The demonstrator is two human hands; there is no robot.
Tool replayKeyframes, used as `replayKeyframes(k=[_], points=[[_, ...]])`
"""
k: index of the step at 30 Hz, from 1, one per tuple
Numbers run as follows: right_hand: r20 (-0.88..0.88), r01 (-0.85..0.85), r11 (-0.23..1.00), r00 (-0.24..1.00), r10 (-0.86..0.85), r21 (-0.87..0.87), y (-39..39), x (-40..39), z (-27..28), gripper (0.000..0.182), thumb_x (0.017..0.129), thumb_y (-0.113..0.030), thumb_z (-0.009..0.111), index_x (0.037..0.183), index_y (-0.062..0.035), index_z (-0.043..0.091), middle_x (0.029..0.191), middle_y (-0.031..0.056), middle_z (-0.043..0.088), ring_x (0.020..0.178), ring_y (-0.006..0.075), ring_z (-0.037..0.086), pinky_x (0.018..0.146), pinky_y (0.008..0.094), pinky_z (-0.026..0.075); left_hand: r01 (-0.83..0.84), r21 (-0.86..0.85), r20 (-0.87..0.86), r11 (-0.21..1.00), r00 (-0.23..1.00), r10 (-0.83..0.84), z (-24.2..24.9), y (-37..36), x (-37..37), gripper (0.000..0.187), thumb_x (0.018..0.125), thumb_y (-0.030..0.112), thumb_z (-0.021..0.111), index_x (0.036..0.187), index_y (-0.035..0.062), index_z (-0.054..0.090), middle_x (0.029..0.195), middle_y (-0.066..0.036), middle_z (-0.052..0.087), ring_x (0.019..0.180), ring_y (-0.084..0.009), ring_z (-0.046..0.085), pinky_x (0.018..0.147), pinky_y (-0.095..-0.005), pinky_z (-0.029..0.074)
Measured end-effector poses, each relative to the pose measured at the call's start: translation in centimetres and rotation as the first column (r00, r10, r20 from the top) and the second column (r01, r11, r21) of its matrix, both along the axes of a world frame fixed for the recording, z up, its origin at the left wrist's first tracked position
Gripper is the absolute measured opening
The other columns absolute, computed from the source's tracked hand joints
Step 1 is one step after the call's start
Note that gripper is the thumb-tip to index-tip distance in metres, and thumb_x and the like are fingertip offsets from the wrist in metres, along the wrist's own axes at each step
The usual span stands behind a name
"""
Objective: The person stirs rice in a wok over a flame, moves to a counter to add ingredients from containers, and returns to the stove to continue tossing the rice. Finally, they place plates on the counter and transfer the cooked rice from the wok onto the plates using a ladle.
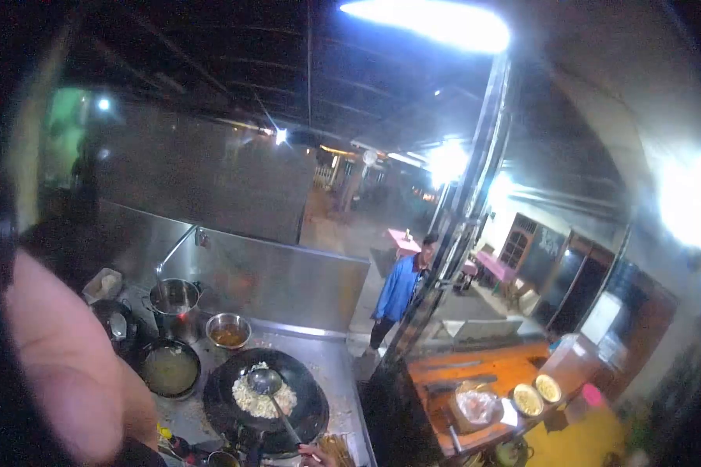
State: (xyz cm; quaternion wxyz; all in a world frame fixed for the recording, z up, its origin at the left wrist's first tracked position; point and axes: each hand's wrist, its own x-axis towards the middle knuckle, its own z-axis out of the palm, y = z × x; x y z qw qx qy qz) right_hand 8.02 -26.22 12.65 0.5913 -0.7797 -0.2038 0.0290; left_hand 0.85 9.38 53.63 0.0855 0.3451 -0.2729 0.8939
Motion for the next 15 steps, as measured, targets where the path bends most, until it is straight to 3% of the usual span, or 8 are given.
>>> replayKeyframes(k=[5,6,7,8,10,12,14,15], points=[[-0.118,0.115,0.976,0.988,-0.095,0.184,3.4,-6.3,-6.4,0.024,0.080,-0.002,0.052,0.102,-0.0065,0.061,0.110,0.0078,0.058,0.102,0.0148,0.052,0.083,0.0267,0.044,0.028,0.156,-0.175,0.987,0.985,-0.001,-1.0,0.3,-0.8,0.054,0.075,0.055,0.058,0.110,0.0152,0.049,0.097,-0.006,0.050,0.078,-0.0199,0.046,0.063,-0.0326,0.041],[-0.439,0.254,0.948,0.886,-0.149,0.190,4.0,-7.5,-3.1,0.018,0.083,-0.005,0.052,0.098,-0.0056,0.062,0.103,0.0059,0.060,0.089,0.0122,0.056,0.070,0.0239,0.047,0.049,0.194,-0.224,0.980,0.975,-0.004,-1.2,0.4,-1.0,0.054,0.075,0.055,0.058,0.110,0.0151,0.049,0.097,-0.006,0.050,0.078,-0.0200,0.046,0.063,-0.0326,0.041],[-0.363,0.289,0.923,0.913,-0.186,0.254,4.4,-7.5,-3.7,0.016,0.085,-0.008,0.051,0.095,-0.0049,0.063,0.097,0.0030,0.061,0.078,0.0097,0.057,0.061,0.0231,0.047,0.074,0.214,-0.261,0.974,0.965,-0.016,-1.6,0.2,-1.0,0.054,0.075,0.055,0.058,0.110,0.0151,0.049,0.097,-0.006,0.050,0.078,-0.0200,0.046,0.063,-0.0326,0.041],[-0.409,0.331,0.934,0.877,-0.252,0.135,4.6,-7.8,-2.3,0.016,0.084,-0.007,0.051,0.094,-0.0042,0.063,0.101,0.0030,0.061,0.077,0.0096,0.057,0.060,0.0229,0.047,0.106,0.222,-0.287,0.969,0.957,-0.039,-2.0,-0.3,-0.9,0.054,0.075,0.055,0.058,0.110,0.0150,0.049,0.097,-0.006,0.050,0.078,-0.0200,0.046,0.063,-0.0325,0.041],[-0.432,0.292,0.920,0.888,-0.158,0.263,4.2,-7.8,-4.9,0.017,0.084,-0.008,0.054,0.098,-0.0046,0.063,0.100,0.0028,0.061,0.078,0.0097,0.057,0.059,0.0224,0.047,0.171,0.252,-0.363,0.953,0.929,-0.071,-2.4,-1.1,-1.5,0.054,0.075,0.055,0.058,0.110,0.0149,0.049,0.097,-0.006,0.050,0.078,-0.0201,0.046,0.063,-0.0325,0.041],[-0.483,0.339,0.907,0.855,-0.187,0.248,4.6,-7.7,-5.0,0.017,0.083,-0.008,0.055,0.098,-0.0040,0.063,0.096,0.0022,0.062,0.076,0.0086,0.057,0.059,0.0225,0.047,0.199,0.255,-0.376,0.946,0.922,-0.093,-2.3,-1.8,-1.9,0.054,0.075,0.055,0.058,0.110,0.0148,0.049,0.097,-0.006,0.050,0.078,-0.0202,0.046,0.062,-0.0325,0.041],[-0.480,0.339,0.938,0.836,-0.266,0.070,4.8,-8.6,-2.8,0.016,0.082,-0.006,0.054,0.095,-0.0024,0.063,0.099,0.0037,0.063,0.074,0.0079,0.057,0.059,0.0225,0.047,0.239,0.252,-0.429,0.938,0.896,-0.113,-2.8,-2.2,-2.9,0.054,0.075,0.056,0.058,0.110,0.0148,0.049,0.096,-0.006,0.050,0.078,-0.0202,0.046,0.062,-0.0324,0.041],[-0.505,0.348,0.924,0.833,-0.226,0.160,4.7,-8.7,-3.6,0.016,0.082,-0.005,0.053,0.095,-0.0023,0.063,0.101,0.0048,0.063,0.071,0.0073,0.056,0.058,0.0221,0.046,0.258,0.249,-0.461,0.934,0.879,-0.120,-3.0,-2.4,-3.5,0.054,0.075,0.056,0.058,0.109,0.0147,0.049,0.096,-0.006,0.050,0.078,-0.0203,0.046,0.062,-0.0324,0.041]])
